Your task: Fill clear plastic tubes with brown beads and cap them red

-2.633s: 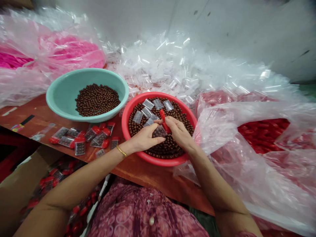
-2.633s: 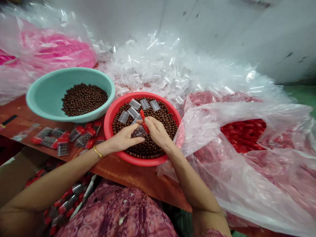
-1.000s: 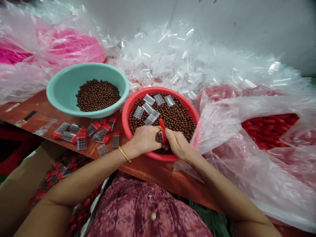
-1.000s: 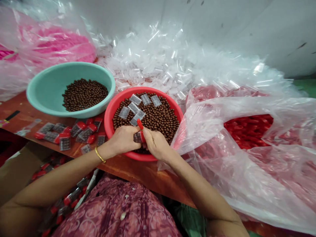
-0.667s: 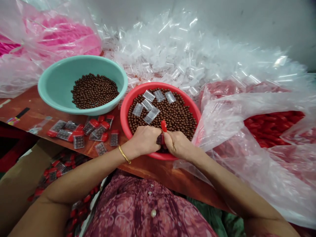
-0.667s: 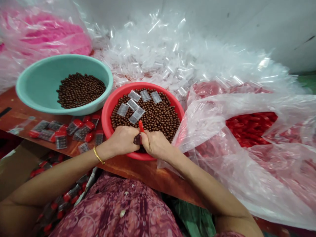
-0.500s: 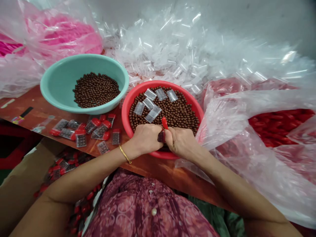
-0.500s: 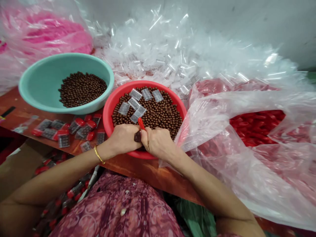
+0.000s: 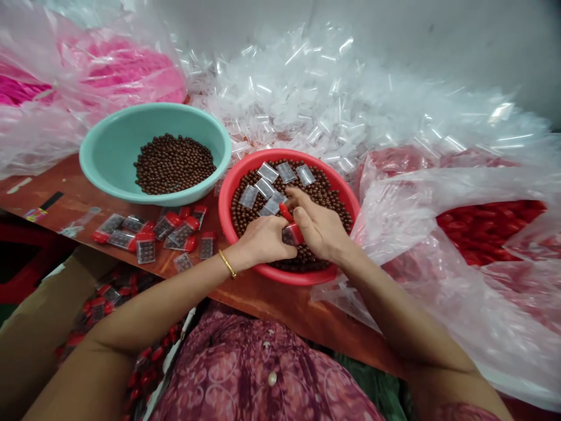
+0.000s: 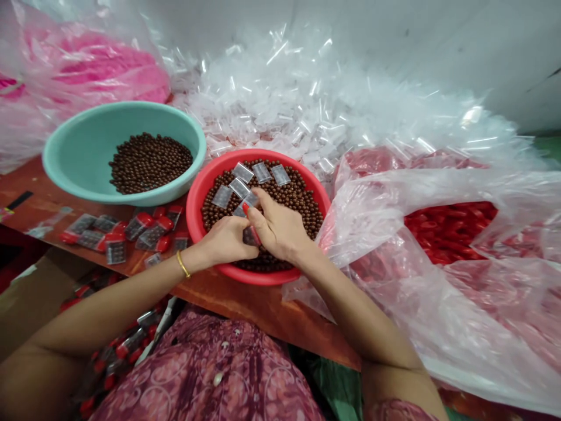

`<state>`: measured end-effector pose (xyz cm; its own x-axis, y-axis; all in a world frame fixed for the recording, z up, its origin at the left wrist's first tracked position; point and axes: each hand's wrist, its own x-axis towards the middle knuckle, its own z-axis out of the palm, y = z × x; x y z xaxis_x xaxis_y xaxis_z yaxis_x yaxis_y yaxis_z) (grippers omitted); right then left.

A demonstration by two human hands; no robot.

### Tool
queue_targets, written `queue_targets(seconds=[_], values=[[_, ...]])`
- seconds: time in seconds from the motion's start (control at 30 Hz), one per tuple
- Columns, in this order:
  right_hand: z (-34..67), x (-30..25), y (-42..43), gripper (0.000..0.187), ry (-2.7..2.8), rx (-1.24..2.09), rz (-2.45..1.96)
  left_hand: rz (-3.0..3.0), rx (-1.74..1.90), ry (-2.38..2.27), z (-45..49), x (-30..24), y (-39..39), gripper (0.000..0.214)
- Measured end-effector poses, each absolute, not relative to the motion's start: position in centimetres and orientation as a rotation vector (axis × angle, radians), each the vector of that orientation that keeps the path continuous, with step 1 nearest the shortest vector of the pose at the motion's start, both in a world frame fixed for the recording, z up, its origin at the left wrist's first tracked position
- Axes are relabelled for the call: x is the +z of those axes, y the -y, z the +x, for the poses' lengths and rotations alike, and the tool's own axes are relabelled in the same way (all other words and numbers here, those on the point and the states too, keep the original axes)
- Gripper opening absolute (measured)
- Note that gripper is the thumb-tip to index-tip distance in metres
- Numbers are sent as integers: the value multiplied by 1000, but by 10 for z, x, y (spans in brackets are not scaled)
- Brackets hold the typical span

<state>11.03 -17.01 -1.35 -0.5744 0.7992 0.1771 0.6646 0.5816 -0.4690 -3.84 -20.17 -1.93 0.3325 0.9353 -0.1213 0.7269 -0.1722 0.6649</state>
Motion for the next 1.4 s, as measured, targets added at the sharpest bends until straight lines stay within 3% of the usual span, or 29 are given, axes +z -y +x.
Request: queue_targets(seconds=[0.17, 0.4, 0.7, 0.97, 1.17, 1.27, 1.4], values=[[109, -5, 140, 60, 2629, 456, -729, 1924, 445, -1490, -39, -23, 201, 10], [131, -21, 161, 30, 2463, 111, -1014, 1491, 776, -1284, -42, -32, 197, 32], [117, -24, 189, 68, 2554, 85, -1034, 1344, 876, -1241, -47, -30, 198, 36], [106, -44, 189, 44, 2345, -49, -942, 1547, 925, -1297, -43, -28, 206, 39], [103, -41, 189, 68, 2309, 121, -931, 1633, 1115, -1226, -44, -30, 205, 36], [105, -34, 188, 81, 2355, 269, -1003, 1703, 1225, -1412, -62, -25, 210, 34], [125, -33, 183, 46, 2263, 314, -1214, 1916, 845, -1995, -116, -22, 228, 36]])
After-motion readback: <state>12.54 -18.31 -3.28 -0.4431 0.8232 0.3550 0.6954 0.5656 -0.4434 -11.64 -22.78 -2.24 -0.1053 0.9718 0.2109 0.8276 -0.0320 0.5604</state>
